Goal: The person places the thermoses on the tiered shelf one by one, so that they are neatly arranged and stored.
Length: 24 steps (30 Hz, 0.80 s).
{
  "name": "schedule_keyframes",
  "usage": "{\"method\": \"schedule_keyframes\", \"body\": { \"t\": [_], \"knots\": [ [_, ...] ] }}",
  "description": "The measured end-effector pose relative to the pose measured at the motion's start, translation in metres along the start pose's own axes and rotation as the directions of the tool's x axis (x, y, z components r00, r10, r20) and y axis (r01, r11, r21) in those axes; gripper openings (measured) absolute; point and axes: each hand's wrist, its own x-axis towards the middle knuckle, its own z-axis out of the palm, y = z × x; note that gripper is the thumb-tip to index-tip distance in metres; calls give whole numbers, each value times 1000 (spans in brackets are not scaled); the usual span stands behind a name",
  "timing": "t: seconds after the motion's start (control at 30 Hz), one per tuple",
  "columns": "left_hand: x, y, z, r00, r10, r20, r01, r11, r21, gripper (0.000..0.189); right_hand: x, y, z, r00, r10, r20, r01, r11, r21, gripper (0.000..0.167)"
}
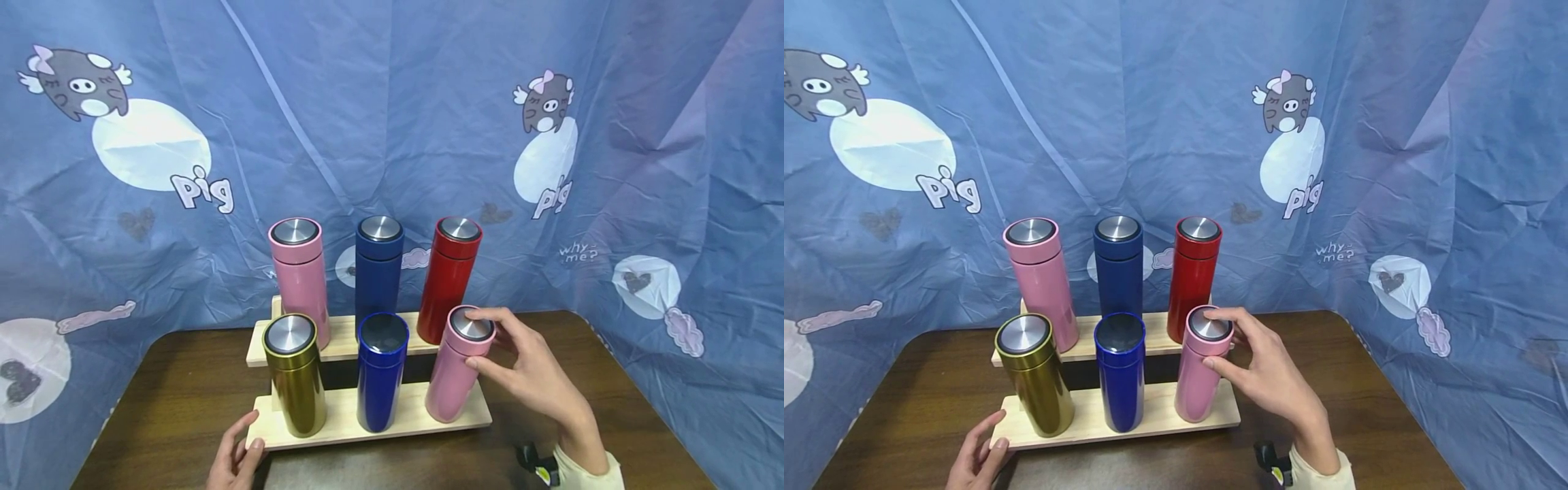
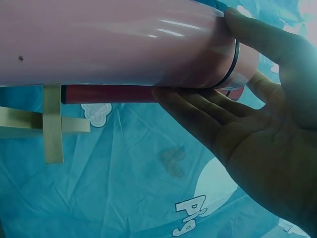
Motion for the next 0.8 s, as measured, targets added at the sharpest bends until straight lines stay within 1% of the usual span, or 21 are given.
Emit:
{"method": "schedule_keyframes", "body": {
  "t": [0.2, 0.4, 0.47, 0.53, 0.6, 0.67, 0.73, 0.8],
  "knots": [
    [0, -1, 0, 1000, -9, -1, 9, 1000, -15, 61, 0, 0, 0, 1000, -11, 6, 12, 1000, -22, 65],
    [2, -3, 0, 1000, 11, 15, -10, 1000, -21, 64, 1, 0, -2, 999, -32, 16, 33, 998, -47, 70],
    [2, -2, 0, 1000, 4, 11, -4, 1000, -18, 64, 0, 0, -4, 999, -37, 17, 38, 998, -53, 72],
    [2, 0, 2, 1000, -6, 7, 6, 1000, -24, 62, 0, 0, -6, 999, -39, 14, 40, 998, -57, 74],
    [1, 6, 4, 1000, -11, 11, 11, 999, -32, 57, -2, 0, -8, 999, -39, 8, 39, 997, -61, 77],
    [1, 12, 7, 1000, -3, 17, 4, 998, -55, 54, -3, 2, -10, 999, -34, 0, 34, 997, -75, 78],
    [1, 17, 9, 999, 21, 27, -18, 997, -81, 55, -6, 4, -11, 1000, -21, -14, 20, 995, -96, 75],
    [2, 21, 10, 999, 24, 37, -21, 995, -93, 56, -10, 8, -10, 1000, -5, -28, 2, 992, -124, 68]
  ]
}}
